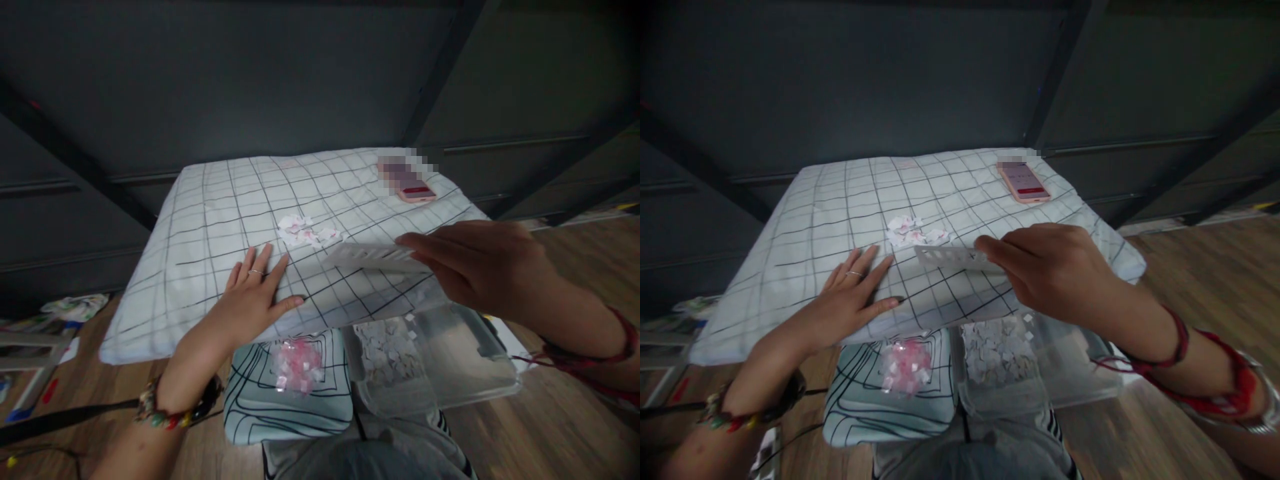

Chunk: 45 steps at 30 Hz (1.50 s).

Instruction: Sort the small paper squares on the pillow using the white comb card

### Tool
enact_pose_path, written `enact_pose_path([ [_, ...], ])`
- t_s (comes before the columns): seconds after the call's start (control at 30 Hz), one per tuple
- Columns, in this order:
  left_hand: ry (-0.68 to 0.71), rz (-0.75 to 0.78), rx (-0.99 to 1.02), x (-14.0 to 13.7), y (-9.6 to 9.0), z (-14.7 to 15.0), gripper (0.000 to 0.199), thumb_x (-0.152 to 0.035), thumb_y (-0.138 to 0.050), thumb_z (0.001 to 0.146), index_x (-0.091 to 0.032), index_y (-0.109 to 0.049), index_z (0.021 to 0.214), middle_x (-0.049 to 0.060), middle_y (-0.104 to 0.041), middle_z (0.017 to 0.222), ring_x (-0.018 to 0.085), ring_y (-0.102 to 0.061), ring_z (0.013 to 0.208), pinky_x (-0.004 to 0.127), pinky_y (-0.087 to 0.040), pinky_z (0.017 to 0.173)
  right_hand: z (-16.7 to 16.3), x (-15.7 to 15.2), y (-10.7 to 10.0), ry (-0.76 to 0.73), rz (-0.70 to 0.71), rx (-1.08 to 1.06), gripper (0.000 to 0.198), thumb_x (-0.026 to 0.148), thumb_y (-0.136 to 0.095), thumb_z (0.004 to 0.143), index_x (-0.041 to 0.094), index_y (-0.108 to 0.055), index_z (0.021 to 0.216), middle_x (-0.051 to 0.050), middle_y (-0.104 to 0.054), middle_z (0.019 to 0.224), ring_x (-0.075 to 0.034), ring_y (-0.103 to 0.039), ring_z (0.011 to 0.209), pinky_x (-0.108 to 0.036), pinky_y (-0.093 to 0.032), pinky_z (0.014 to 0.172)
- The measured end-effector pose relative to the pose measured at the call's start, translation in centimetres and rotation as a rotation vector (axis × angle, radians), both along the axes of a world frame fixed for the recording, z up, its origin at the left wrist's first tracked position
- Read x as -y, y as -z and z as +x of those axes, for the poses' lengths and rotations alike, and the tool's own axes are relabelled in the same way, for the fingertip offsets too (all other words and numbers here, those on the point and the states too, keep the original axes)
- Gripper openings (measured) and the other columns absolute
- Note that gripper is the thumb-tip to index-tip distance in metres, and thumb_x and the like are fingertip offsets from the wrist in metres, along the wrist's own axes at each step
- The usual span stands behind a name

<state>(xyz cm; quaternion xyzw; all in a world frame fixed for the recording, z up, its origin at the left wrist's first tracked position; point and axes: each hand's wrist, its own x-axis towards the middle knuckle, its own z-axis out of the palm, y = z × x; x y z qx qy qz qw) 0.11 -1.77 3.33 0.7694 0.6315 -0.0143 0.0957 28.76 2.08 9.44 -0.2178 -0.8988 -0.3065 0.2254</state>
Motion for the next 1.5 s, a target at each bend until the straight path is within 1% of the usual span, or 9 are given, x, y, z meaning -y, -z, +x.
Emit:
enact_pose_path([
  [0.27,-0.038,0.026,-0.056,1.6,0.7,-2.7,0.080,-0.070,-0.028,0.082,-0.019,-0.024,0.144,0.012,-0.010,0.154,0.036,-0.007,0.139,0.053,-0.018,0.109,0.0,1.3,0.0,0.003,-0.011,0.008,0.016,0.013,-0.045,0.087,0.018,-0.055,0.099,0.003,-0.059,0.061,-0.009,-0.049,0.051,-0.024,-0.036,0.048],
  [0.5,-0.066,-0.050,-0.083,2.1,0.0,-2.4,0.080,-0.069,-0.025,0.083,-0.018,-0.020,0.145,0.012,-0.009,0.154,0.036,-0.005,0.139,0.053,-0.015,0.110,0.1,3.4,-0.7,-0.114,-0.188,0.055,0.027,0.004,-0.037,0.085,0.016,-0.051,0.106,0.000,-0.064,0.072,-0.011,-0.055,0.061,-0.026,-0.042,0.055],
  [0.73,-0.063,-0.061,-0.088,1.9,0.0,-2.5,0.081,-0.069,-0.026,0.083,-0.018,-0.018,0.145,0.012,-0.007,0.154,0.036,-0.003,0.139,0.053,-0.014,0.110,0.4,3.2,-0.9,-0.028,-0.100,0.066,0.019,0.009,-0.041,0.087,0.014,-0.051,0.103,0.001,-0.058,0.061,-0.012,-0.048,0.054,-0.026,-0.037,0.050],
  [0.93,-0.144,-0.100,-0.098,1.7,-0.4,-1.7,0.075,-0.064,-0.030,0.085,-0.021,-0.015,0.145,0.011,-0.006,0.154,0.035,-0.001,0.139,0.053,-0.014,0.110,0.9,4.5,-0.4,-0.115,-0.266,0.041,0.030,0.004,-0.038,0.084,0.015,-0.050,0.108,-0.003,-0.063,0.072,-0.013,-0.053,0.063,-0.028,-0.041,0.057],
  [1.0,-0.190,-0.096,-0.095,1.2,-0.5,-0.9,0.074,-0.062,-0.030,0.087,-0.021,-0.014,0.146,0.012,-0.004,0.154,0.035,0.001,0.139,0.054,-0.014,0.109,0.9,3.9,-0.6,-0.097,-0.241,0.018,0.026,0.008,-0.039,0.086,0.016,-0.051,0.108,-0.002,-0.062,0.071,-0.013,-0.052,0.062,-0.027,-0.039,0.057],
  [1.17,-0.202,-0.046,-0.058,-0.9,-0.7,1.1,0.074,-0.062,-0.029,0.087,-0.021,-0.012,0.146,0.013,-0.002,0.154,0.035,0.002,0.138,0.054,-0.016,0.109,0.2,-1.3,-0.8,0.113,0.060,-0.029,0.015,0.016,-0.046,0.087,0.015,-0.058,0.097,0.000,-0.059,0.061,-0.012,-0.050,0.054,-0.026,-0.028,0.048],
  [1.23,-0.197,-0.031,-0.051,-1.6,-0.6,1.6,0.074,-0.062,-0.028,0.087,-0.019,-0.013,0.146,0.014,-0.003,0.154,0.036,0.001,0.138,0.054,-0.016,0.109,0.0,-3.6,-0.4,0.200,0.080,-0.008,0.018,0.018,-0.044,0.086,0.016,-0.060,0.091,-0.001,-0.060,0.061,-0.013,-0.050,0.052,-0.027,-0.028,0.049],
  [1.33,-0.177,-0.038,-0.064,-1.8,-0.4,2.0,0.074,-0.062,-0.029,0.088,-0.017,-0.015,0.145,0.015,-0.005,0.154,0.036,0.000,0.138,0.053,-0.015,0.109,0.1,-5.6,0.4,0.234,0.049,0.013,0.020,0.018,-0.043,0.084,0.018,-0.062,0.090,-0.001,-0.062,0.064,-0.014,-0.053,0.054,-0.027,-0.032,0.052],
  [1.5,-0.166,-0.069,-0.097,-1.2,-0.3,2.0,0.073,-0.061,-0.030,0.088,-0.019,-0.015,0.145,0.013,-0.006,0.154,0.035,0.000,0.138,0.054,-0.013,0.110,0.8,-5.0,0.8,0.134,-0.045,-0.035,0.019,0.019,-0.043,0.086,0.019,-0.061,0.092,0.001,-0.064,0.066,-0.014,-0.057,0.059,-0.025,-0.037,0.055],
])
